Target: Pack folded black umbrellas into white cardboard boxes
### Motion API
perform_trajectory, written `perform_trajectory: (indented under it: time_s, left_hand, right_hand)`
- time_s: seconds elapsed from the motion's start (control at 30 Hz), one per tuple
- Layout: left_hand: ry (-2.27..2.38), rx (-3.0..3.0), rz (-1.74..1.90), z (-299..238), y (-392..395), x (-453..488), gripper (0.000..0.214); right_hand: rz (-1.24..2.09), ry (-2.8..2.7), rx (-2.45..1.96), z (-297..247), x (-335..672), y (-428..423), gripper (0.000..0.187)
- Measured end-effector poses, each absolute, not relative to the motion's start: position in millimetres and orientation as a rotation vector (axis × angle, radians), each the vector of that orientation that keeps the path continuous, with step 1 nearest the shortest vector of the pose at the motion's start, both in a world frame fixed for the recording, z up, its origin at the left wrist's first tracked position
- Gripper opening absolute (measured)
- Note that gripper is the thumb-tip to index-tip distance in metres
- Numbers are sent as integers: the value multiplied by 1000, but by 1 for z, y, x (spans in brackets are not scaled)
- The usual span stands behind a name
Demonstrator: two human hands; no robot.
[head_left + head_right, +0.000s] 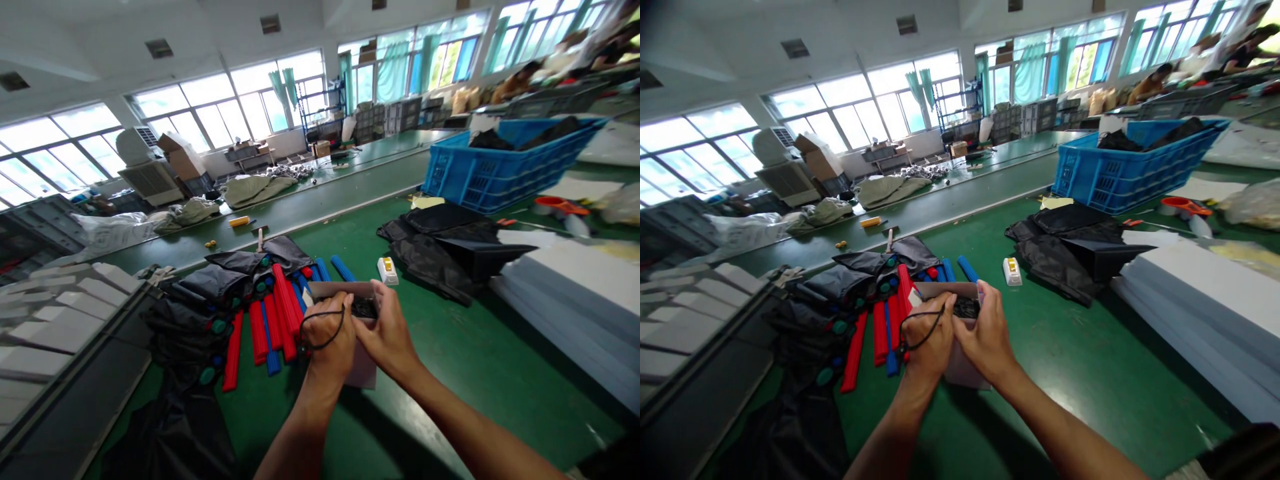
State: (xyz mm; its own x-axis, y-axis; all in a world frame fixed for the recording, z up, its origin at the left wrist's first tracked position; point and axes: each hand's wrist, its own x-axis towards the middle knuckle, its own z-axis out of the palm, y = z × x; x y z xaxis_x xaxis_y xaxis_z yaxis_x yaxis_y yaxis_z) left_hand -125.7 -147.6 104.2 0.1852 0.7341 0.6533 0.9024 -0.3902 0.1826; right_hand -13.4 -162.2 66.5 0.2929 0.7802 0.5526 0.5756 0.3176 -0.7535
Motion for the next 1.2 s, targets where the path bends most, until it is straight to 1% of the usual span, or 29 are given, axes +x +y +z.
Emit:
perform_trajectory:
  time_s: [0.07, 0.13, 0.23, 0.33, 0.43, 0.53, 0.67, 0.8, 0.93, 1.03, 1.1, 1.2]
  left_hand:
    - [-1564, -2208, -1034, 104, -150, -128, 32]
    - [-1522, -2211, -1071, 103, -152, -131, 31]
    - [-1492, -2224, -1135, 101, -154, -134, 30]
    - [-1513, -2265, -1241, 100, -155, -134, 32]
    - [-1617, -2305, -1544, 102, -155, -137, 34]
    - [-1878, -2239, -2096, 105, -154, -153, 36]
    - [-2185, -1824, -2822, 114, -154, -190, 36]
    - [-2196, -1562, -3395, 126, -158, -217, 36]
    - [-2119, -1387, -3759, 134, -163, -225, 30]
    - [-1966, -1347, -3988, 137, -165, -228, 25]
    - [-1829, -1422, -4047, 138, -165, -231, 24]
    - [-1744, -1687, -3931, 140, -165, -233, 28]
  right_hand:
    - [357, -1328, -1366, 66, -20, -156, 50]
    - [439, -1280, -1384, 69, -25, -155, 38]
    - [443, -1248, -1411, 73, -27, -157, 21]
    - [487, -1226, -1419, 75, -24, -157, 14]
    - [561, -1174, -1409, 76, -20, -158, 14]
    - [615, -1131, -1388, 77, -16, -157, 15]
    - [678, -1097, -1306, 76, -15, -156, 16]
    - [716, -1077, -1282, 76, -18, -158, 16]
    - [737, -1084, -1274, 75, -20, -159, 17]
    - [747, -1068, -1249, 73, -20, -157, 16]
    - [752, -1065, -1235, 71, -19, -155, 15]
    - [739, -1080, -1255, 70, -18, -153, 16]
